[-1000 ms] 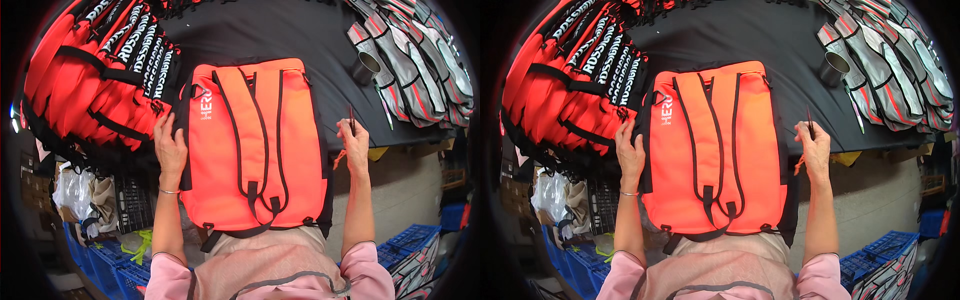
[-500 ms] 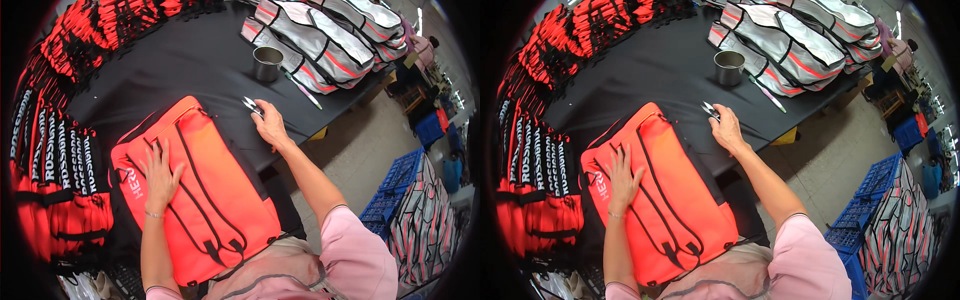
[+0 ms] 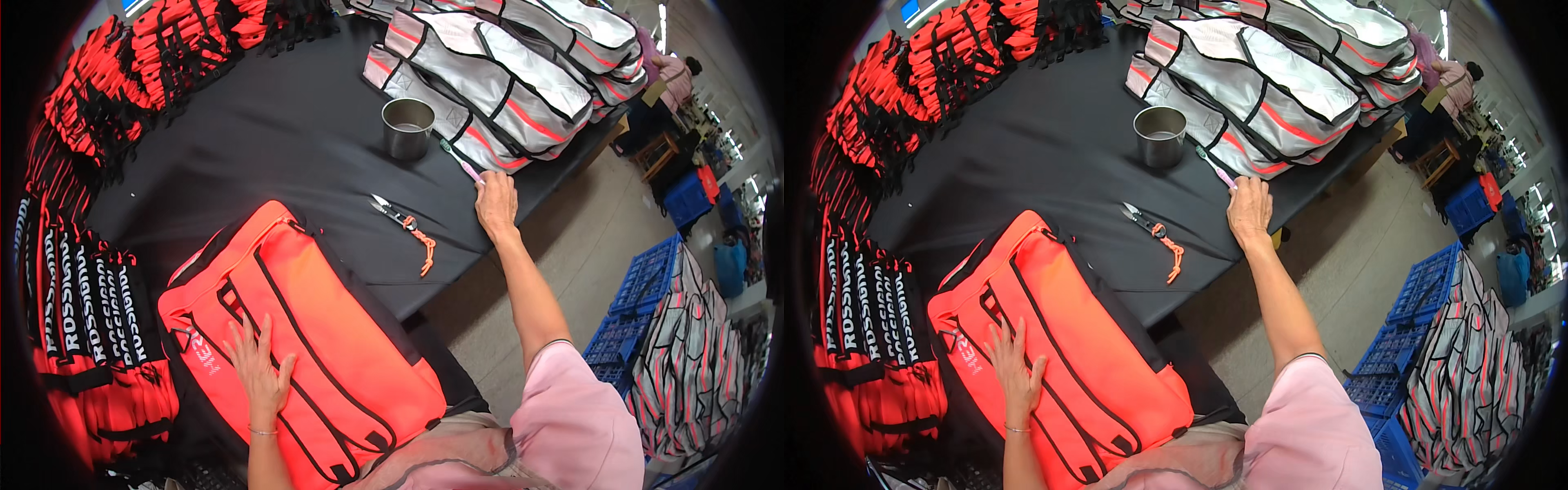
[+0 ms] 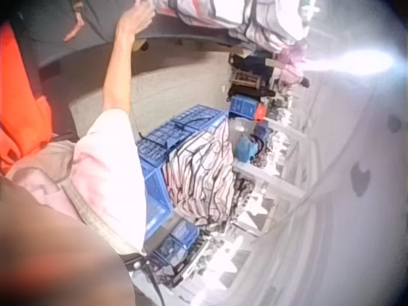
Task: The recorder is trimming excess threads from manufactured backpacks using a small pair of snips.
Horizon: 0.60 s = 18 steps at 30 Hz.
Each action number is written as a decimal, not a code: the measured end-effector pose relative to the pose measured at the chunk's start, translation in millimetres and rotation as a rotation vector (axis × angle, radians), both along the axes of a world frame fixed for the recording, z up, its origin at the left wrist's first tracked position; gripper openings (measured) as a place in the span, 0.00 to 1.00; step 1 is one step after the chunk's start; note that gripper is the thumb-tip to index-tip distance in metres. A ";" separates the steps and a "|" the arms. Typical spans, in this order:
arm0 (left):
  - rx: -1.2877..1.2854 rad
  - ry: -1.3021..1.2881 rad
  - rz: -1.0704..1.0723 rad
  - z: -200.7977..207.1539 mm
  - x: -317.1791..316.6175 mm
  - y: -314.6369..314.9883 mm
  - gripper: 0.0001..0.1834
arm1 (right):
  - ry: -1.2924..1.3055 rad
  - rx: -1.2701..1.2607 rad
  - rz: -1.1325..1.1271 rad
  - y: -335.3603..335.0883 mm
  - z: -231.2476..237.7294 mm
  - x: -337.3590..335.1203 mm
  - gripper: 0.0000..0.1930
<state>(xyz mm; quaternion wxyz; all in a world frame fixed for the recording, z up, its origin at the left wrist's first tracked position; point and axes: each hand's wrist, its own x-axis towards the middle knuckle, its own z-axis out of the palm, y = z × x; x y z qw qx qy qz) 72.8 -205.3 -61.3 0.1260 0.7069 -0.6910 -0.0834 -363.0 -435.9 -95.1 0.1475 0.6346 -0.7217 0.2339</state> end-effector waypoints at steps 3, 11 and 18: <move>-0.024 0.014 0.002 0.1 1.2 1.1 0.41 | -0.386 -0.170 0.115 0.3 24.6 4.1 0.10; -0.037 0.039 0.021 -1.9 3.8 -0.2 0.38 | -0.193 -0.147 0.305 -55.0 104.8 23.6 0.10; -0.015 0.061 0.033 -2.9 5.4 -0.7 0.37 | 0.539 0.091 0.420 -123.4 127.1 62.7 0.06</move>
